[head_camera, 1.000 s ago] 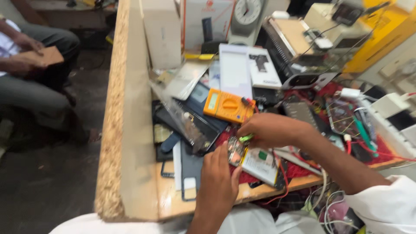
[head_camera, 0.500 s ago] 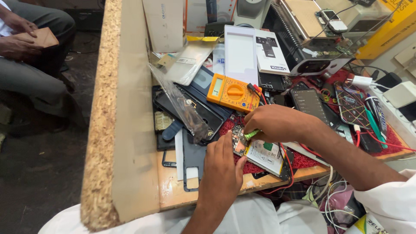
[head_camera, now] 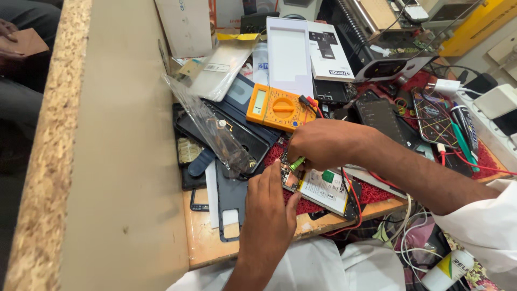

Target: The person tests a smartphone by navigating its interface and dialing a number. They then remove the battery and use tweezers to detach the motherboard from the phone chassis.

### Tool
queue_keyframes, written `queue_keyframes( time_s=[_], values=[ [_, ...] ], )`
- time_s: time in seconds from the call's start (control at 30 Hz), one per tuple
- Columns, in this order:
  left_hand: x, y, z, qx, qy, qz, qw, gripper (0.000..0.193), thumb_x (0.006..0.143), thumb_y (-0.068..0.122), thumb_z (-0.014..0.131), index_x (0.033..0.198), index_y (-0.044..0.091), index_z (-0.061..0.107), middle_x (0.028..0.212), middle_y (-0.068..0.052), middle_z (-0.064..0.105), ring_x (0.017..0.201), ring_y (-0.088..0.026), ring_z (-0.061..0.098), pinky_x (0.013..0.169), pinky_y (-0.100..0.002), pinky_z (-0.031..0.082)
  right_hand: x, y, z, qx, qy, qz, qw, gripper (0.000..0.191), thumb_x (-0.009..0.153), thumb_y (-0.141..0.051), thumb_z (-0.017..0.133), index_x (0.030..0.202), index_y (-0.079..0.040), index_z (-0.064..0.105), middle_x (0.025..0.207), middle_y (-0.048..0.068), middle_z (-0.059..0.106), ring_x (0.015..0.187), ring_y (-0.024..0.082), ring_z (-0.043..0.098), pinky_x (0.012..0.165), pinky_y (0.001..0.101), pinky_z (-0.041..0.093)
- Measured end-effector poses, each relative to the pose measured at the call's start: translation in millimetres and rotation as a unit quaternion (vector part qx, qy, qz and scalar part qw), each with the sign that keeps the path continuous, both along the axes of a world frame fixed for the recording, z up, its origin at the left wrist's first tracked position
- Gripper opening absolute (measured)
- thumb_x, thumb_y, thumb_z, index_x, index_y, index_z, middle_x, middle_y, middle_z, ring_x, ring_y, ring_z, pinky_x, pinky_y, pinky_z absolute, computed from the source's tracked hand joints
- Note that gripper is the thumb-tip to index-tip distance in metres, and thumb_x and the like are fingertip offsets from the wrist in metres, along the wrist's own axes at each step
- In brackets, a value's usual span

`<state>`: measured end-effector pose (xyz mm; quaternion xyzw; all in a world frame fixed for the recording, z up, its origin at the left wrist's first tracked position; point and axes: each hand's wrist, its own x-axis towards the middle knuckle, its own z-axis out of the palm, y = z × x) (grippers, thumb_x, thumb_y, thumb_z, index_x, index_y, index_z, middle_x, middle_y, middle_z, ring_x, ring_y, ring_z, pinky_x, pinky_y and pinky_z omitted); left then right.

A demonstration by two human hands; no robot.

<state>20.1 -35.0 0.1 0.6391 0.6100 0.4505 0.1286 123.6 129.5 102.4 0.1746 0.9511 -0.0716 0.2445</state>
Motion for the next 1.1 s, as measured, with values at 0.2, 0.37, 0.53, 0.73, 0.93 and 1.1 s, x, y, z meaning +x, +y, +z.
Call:
queue_keyframes(
  time_s=[0.2,0.37,0.53,0.73,0.93,1.1],
  values=[
    [-0.4,-1.0,0.0,-0.005,-0.001,-0.005,1.0,0.071,0.087,0.016,0.076,0.143,-0.01,0.042,0.135,-0.024,0.054,0.121,-0.039,0.051,0.103,-0.047,0.043,5.0,1.4,-2.8,0.008,0.01,0.003,1.0,0.016,0.08,-0.023,0.078,0.088,-0.009,0.076,0.082,0.013,0.073,0.083,0.036,0.071,0.07,0.0492,0.055],
    [-1.0,-0.8,-1.5,0.005,0.002,-0.005,1.0,0.07,0.088,0.016,0.075,0.143,-0.01,0.042,0.135,-0.025,0.055,0.121,-0.04,0.051,0.103,-0.047,0.044,57.3,-15.1,15.5,-0.01,0.291,-0.096,0.952,0.029,0.076,-0.011,0.077,0.105,-0.008,0.077,0.094,0.011,0.077,0.08,0.029,0.074,0.068,0.0414,0.057],
    [-1.9,2.1,-2.8,0.017,0.012,-0.002,1.0,0.069,0.085,0.017,0.076,0.141,-0.009,0.044,0.132,-0.025,0.056,0.116,-0.041,0.052,0.099,-0.048,0.045,159.0,-26.8,25.9,-0.282,0.581,-0.554,0.525,0.028,0.099,-0.012,0.058,0.123,-0.009,0.072,0.1,0.012,0.079,0.047,0.002,0.042,0.04,0.0188,0.033],
    [-1.3,0.5,-3.7,0.013,0.001,0.009,1.0,0.073,0.083,0.018,0.076,0.143,-0.008,0.043,0.13,-0.026,0.056,0.118,-0.043,0.051,0.1,-0.049,0.044,161.1,-49.8,36.5,-0.045,0.54,-0.521,0.66,0.03,0.097,-0.006,0.06,0.126,-0.003,0.07,0.095,0.015,0.071,0.058,0.008,0.045,0.05,0.0249,0.034],
    [-1.2,0.7,-5.3,0.026,0.013,0.004,1.0,0.07,0.089,0.017,0.074,0.144,-0.009,0.041,0.135,-0.026,0.055,0.121,-0.042,0.051,0.103,-0.048,0.043,64.1,-58.5,5.3,-0.03,0.194,-0.192,0.962,0.037,0.07,-0.009,0.08,0.106,-0.015,0.078,0.096,0.004,0.076,0.09,0.029,0.07,0.08,0.0428,0.055],
    [-1.0,-1.6,-1.9,0.02,0.002,-0.005,1.0,0.071,0.088,0.017,0.075,0.144,-0.009,0.04,0.136,-0.025,0.054,0.122,-0.041,0.05,0.104,-0.048,0.043,32.0,-45.4,-1.1,-0.005,0.119,-0.174,0.977,0.044,0.068,-0.007,0.079,0.111,-0.018,0.078,0.105,0.004,0.074,0.097,0.029,0.068,0.083,0.0432,0.053]
  ],
)
